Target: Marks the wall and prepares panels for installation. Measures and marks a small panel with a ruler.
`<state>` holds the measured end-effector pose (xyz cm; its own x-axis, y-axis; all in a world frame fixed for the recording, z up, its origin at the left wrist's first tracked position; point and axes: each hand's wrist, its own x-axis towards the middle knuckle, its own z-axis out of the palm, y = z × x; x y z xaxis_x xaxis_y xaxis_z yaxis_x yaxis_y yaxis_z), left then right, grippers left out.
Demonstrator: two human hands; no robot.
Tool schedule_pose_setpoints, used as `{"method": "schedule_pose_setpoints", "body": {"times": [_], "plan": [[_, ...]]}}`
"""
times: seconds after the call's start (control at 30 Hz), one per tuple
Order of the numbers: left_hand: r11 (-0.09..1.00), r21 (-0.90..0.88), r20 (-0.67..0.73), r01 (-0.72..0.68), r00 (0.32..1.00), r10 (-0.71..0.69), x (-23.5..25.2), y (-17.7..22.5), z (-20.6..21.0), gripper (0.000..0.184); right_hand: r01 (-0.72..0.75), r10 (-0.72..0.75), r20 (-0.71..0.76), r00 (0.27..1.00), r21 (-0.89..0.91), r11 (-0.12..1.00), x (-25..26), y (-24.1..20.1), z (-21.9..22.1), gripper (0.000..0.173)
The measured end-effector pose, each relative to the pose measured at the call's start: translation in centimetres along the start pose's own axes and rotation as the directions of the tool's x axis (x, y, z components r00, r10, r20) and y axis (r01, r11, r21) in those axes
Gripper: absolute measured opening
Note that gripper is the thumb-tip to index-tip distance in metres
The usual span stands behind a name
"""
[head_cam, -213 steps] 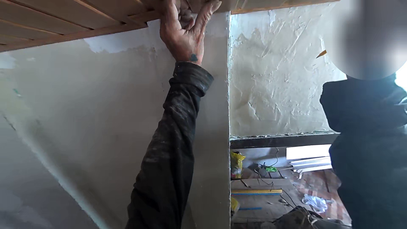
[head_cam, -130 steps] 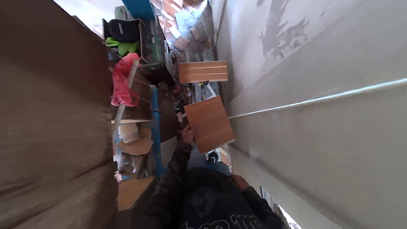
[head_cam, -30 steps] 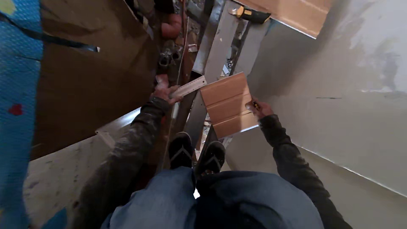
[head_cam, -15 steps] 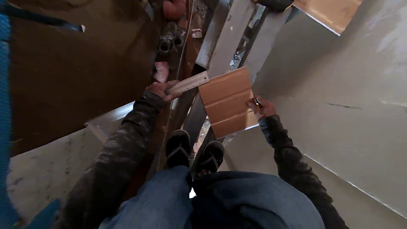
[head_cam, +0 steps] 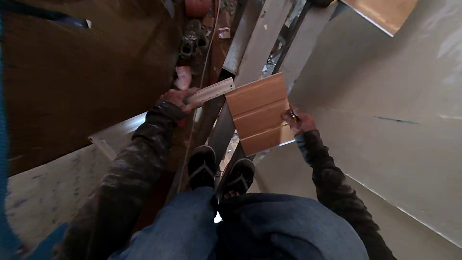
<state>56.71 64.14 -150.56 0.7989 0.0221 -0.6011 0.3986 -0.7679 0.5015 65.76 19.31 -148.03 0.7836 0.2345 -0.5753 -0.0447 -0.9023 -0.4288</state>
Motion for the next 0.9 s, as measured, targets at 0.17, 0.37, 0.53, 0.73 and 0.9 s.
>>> {"method": "schedule_pose_setpoints", "body": {"times": [0.17,0.37,0.53,0.73,0.9], "plan": [[1.0,0.03,0.013,0.007,1.0,-0.007,0.2,0.1,-0.3,0.057,0.02,-0.02,-0.022,1.0,0.019,1.0,-0.1,0.3,0.3,0.055],[1.0,0.026,0.006,-0.011,1.0,0.01,0.3,-0.3,-0.1,0.057,0.087,-0.087,-0.046,0.995,0.013,0.996,-0.3,1.1,0.6,0.053],[1.0,0.017,0.001,-0.026,1.0,0.026,0.2,-0.3,0.2,0.057,-0.007,0.007,-0.019,1.0,-0.004,1.0,0.2,-0.2,0.1,0.054],[1.0,0.018,0.028,0.01,1.0,-0.011,0.0,0.0,0.0,0.06,-0.008,0.008,-0.004,1.0,0.004,1.0,0.2,0.4,0.3,0.053],[1.0,0.012,0.021,0.001,1.0,-0.002,0.1,0.2,0.1,0.058,-0.027,0.027,-0.016,1.0,-0.004,1.0,0.2,-0.2,0.2,0.054]]}}
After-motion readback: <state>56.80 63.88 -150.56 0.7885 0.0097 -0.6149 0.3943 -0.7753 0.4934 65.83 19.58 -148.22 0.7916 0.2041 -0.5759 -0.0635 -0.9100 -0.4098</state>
